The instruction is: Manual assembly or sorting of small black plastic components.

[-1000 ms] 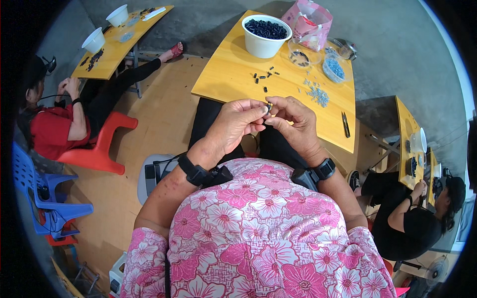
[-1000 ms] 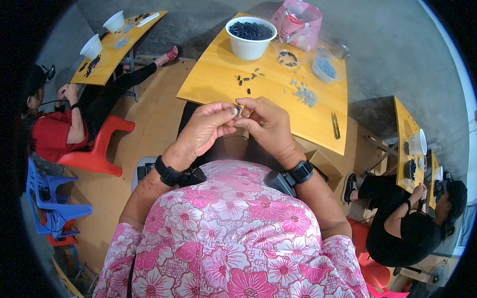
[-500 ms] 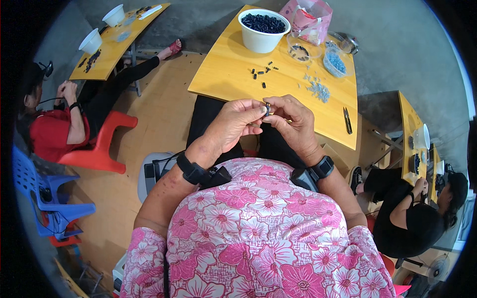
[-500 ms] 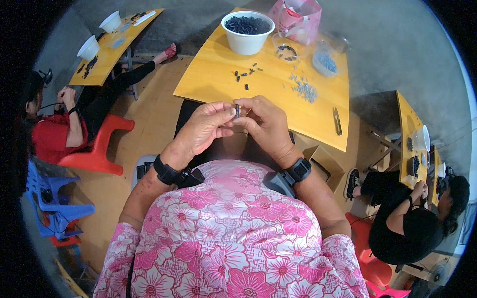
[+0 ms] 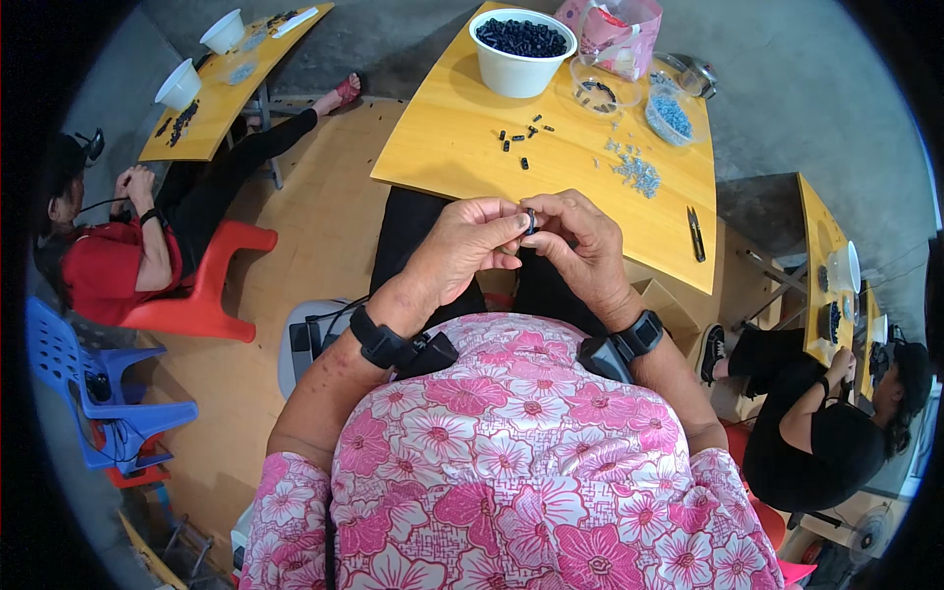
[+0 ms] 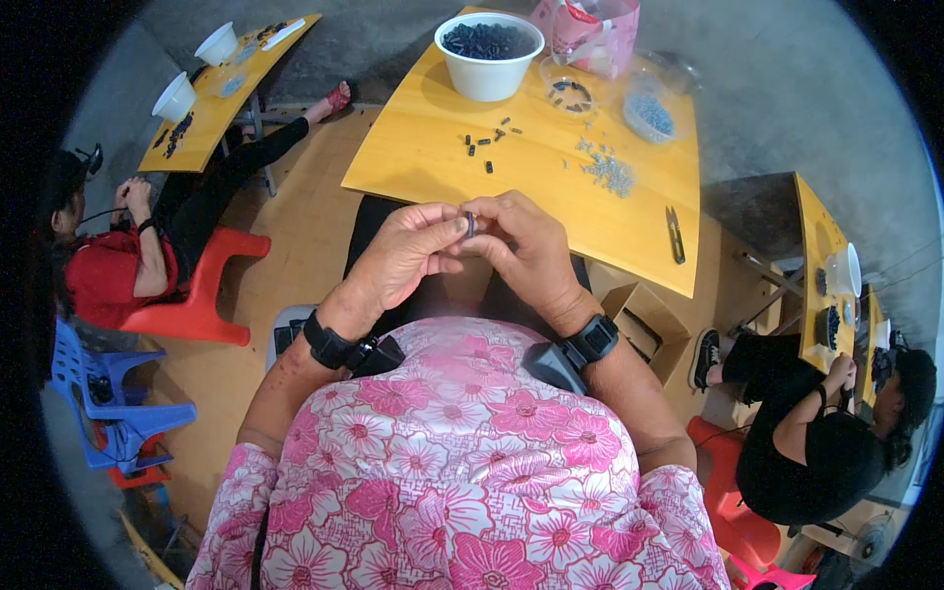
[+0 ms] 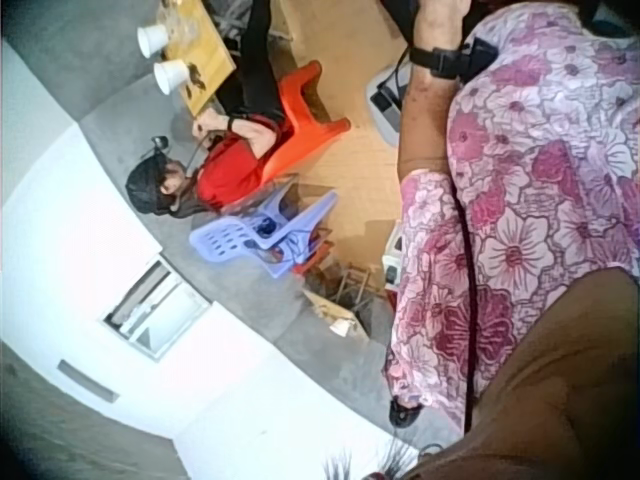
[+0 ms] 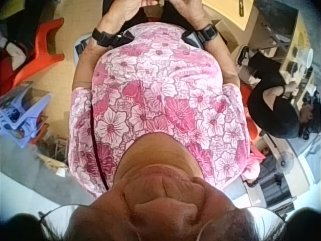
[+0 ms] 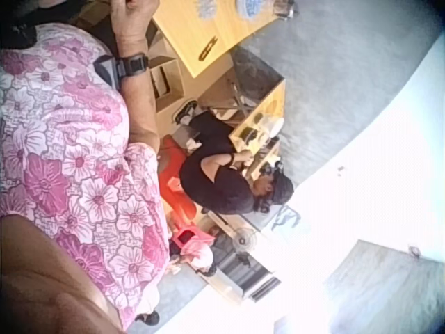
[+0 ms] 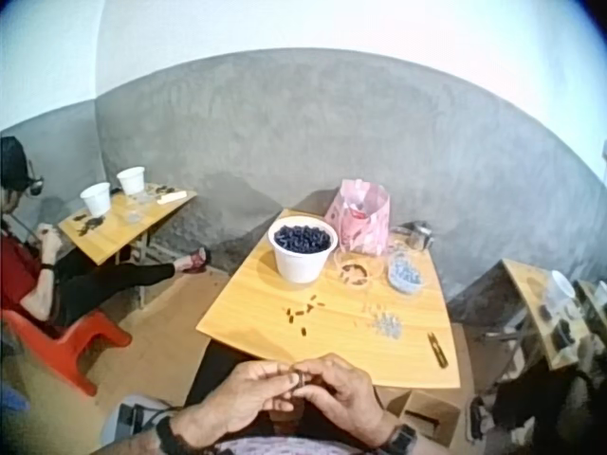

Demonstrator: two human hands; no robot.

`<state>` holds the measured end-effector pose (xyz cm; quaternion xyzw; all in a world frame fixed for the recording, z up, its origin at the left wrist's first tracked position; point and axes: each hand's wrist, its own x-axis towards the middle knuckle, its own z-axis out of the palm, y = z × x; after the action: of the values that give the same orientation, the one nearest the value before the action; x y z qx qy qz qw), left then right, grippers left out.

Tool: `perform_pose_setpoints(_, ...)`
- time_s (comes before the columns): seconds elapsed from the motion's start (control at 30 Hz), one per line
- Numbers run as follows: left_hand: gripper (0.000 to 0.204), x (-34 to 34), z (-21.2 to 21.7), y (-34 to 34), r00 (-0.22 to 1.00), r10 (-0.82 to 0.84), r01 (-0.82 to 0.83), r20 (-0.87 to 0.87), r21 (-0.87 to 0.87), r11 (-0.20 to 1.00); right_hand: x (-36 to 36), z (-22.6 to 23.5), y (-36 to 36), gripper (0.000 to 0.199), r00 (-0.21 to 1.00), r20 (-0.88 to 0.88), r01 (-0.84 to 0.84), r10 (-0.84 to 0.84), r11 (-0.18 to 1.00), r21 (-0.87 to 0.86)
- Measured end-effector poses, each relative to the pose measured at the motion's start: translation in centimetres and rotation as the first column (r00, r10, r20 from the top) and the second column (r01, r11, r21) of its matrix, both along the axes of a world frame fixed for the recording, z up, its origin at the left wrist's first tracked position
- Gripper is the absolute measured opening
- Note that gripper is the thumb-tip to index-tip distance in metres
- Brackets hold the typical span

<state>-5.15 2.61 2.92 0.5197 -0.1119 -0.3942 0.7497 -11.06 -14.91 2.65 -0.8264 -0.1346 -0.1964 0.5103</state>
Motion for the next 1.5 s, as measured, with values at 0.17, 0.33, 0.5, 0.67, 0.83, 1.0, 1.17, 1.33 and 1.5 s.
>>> perform_pose_setpoints(0.17,0.023,0.0,-0.1,-0.1,0.999,-0.022,0.022,0.025,0.011,1.0,-0.2,0.1,0.1,0.031,0.999,-0.053,-0.005,0.006,1.0,0.009)
perform_pose_setpoints(0.33,0.034,-0.6,0.5,-0.5,0.969,0.066,-0.067,0.236,-0.007,0.998,-0.4,0.0,-0.1,0.031,0.993,-0.113,0.029,-0.028,1.0,0.006)
perform_pose_setpoints(0.5,0.048,-0.5,0.5,-0.8,0.818,0.041,-0.085,0.574,0.049,0.995,-0.1,0.5,0.1,0.028,1.0,0.013,0.019,-0.018,0.997,-0.072)
perform_pose_setpoints(0.67,0.048,-0.6,1.6,-0.8,0.674,0.008,-0.164,0.739,0.14,0.976,0.0,0.3,-0.1,0.027,1.0,0.003,0.012,-0.012,0.997,-0.073)
perform_pose_setpoints(0.83,0.048,-0.4,1.5,-0.9,0.645,0.008,-0.176,0.764,0.138,0.975,0.0,0.0,0.0,0.028,1.0,-0.007,-0.02,0.02,0.999,-0.032)
perform_pose_setpoints(1.0,0.046,-0.2,1.5,-0.9,0.542,-0.013,-0.215,0.84,0.153,0.965,0.0,-0.4,-0.2,0.027,0.997,-0.067,-0.029,0.03,0.999,0.014)
perform_pose_setpoints(1.17,0.044,-0.3,1.6,-0.9,0.505,-0.02,-0.242,0.863,0.163,0.956,0.1,-0.3,-0.3,0.026,0.996,-0.082,-0.044,0.046,0.999,0.015)
perform_pose_setpoints(1.33,0.045,-0.7,1.5,-0.9,0.511,0.014,-0.252,0.859,0.134,0.958,-0.1,0.2,-0.4,0.029,0.996,-0.072,-0.059,0.055,0.997,-0.057)
perform_pose_setpoints(1.5,0.045,-0.9,1.3,-1.1,0.43,0.068,-0.299,0.9,0.071,0.952,-0.2,0.9,-0.2,0.028,0.998,0.002,-0.055,0.056,0.99,-0.128)
